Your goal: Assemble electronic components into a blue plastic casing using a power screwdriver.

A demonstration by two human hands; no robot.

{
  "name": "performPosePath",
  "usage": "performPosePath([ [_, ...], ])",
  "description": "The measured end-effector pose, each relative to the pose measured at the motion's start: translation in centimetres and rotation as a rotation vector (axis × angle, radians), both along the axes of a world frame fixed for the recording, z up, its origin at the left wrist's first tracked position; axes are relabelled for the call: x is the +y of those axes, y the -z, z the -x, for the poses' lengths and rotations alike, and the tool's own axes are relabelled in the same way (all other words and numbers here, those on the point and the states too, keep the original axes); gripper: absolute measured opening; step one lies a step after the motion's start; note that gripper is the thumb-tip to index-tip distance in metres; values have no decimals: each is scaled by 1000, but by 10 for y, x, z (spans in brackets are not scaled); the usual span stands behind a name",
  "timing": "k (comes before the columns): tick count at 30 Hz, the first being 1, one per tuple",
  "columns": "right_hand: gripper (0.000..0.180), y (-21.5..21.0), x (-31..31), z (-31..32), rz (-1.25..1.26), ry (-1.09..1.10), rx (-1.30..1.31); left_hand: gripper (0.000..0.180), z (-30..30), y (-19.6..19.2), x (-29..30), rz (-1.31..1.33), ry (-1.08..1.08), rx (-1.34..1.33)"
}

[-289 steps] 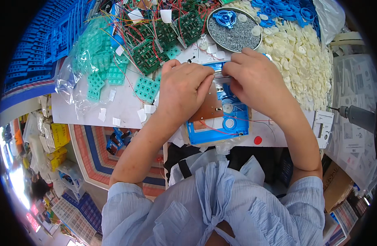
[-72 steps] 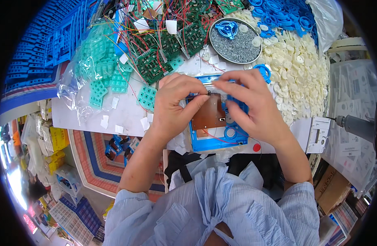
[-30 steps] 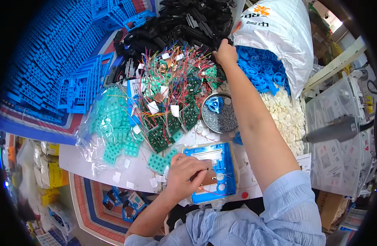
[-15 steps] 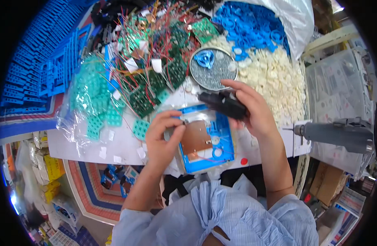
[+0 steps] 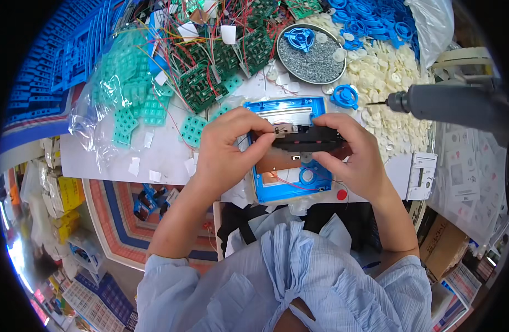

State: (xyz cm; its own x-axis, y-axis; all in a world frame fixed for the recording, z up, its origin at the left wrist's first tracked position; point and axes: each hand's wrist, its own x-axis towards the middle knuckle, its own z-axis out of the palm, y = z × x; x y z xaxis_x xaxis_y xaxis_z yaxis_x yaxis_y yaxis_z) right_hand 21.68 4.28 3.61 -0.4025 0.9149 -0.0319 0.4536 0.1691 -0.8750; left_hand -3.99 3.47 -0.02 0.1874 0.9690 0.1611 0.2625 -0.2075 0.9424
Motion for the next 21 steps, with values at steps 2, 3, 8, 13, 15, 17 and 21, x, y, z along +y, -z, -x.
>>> performPosePath([
  [2,48,-2,2,0,113,-30,35,9,0,-3,3,7,28,16],
  [3,48,0,5,1,138,-65,39,9,2,-6,5,3,47,46],
  [8,48,6,12,9,-23,-156,-97,9,10,-12,19,-18,181,205],
  [13,47,8,21,9,-172,-215,-123,8,10,-22,35,-101,274,313],
  [15,47,7,22,9,-161,-230,-142,8,10,-22,41,-83,295,332],
  [17,47,6,24,9,-162,-241,-157,8,10,-21,45,-74,316,333],
  [21,48,8,26,9,-172,-253,-164,9,12,-20,51,-106,384,354],
])
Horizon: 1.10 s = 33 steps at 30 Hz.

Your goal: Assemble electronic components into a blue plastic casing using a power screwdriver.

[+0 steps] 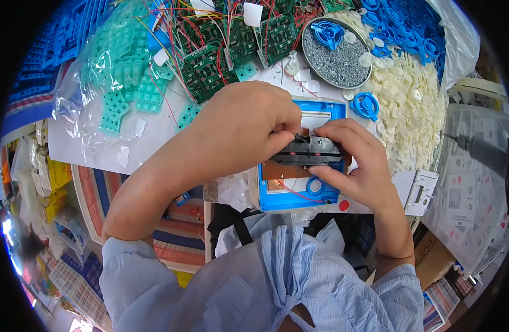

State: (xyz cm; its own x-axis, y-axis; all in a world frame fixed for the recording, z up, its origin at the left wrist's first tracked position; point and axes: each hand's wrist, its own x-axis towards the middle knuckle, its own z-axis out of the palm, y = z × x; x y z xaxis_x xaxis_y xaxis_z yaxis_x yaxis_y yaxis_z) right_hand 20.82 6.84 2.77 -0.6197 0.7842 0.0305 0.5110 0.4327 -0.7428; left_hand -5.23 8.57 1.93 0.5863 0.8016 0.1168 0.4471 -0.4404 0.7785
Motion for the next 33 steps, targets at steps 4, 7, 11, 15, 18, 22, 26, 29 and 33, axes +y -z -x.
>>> performPosePath([
  [4,51,0,1,1,-20,-25,17,10,3,-1,5,22,67,14],
  [7,52,0,3,2,-72,-44,-13,10,3,0,7,35,89,42],
  [11,52,-1,4,3,-74,-52,-38,8,1,1,9,25,104,105],
  [15,53,0,6,4,-92,-77,-28,7,0,2,9,-37,124,125],
  [18,53,-1,7,6,-76,-83,-34,6,1,2,10,-68,142,150],
  [22,52,-2,7,7,-57,-84,-27,6,1,1,9,-72,138,178],
  [26,50,-4,8,9,-92,-127,-43,6,3,2,2,-86,110,125],
  [29,49,-6,9,12,-107,-147,-51,5,2,0,-6,-96,69,119],
  [33,48,-10,13,15,-151,-230,-151,7,2,-11,-17,5,23,129],
])
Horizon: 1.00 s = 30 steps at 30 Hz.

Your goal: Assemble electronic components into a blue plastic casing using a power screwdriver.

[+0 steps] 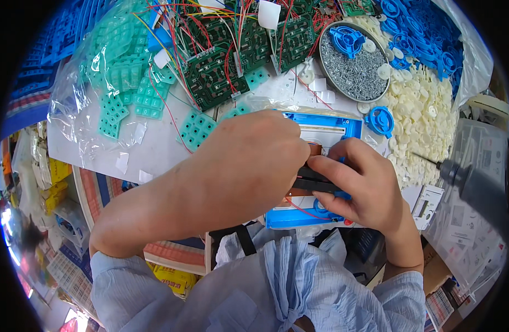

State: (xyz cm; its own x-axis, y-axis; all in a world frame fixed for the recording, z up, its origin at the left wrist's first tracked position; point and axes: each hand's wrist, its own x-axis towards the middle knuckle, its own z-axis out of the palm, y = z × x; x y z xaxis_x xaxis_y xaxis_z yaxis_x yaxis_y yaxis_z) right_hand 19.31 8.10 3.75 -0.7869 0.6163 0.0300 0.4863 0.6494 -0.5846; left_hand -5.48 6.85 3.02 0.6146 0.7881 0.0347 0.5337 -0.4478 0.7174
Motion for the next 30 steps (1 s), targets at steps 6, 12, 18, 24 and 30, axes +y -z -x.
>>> performPosePath([
  [6,46,-7,2,3,-24,-33,-98,11,2,0,-7,-12,16,-1],
  [12,49,-12,3,5,-4,-75,-138,18,2,6,12,101,82,47],
  [18,51,-12,3,4,19,-67,-132,20,-9,9,37,379,63,65],
  [24,51,-9,3,2,41,-71,-124,18,-10,-8,50,845,42,119],
  [30,50,-10,4,2,57,-61,-122,17,-9,-3,50,869,42,79],
])
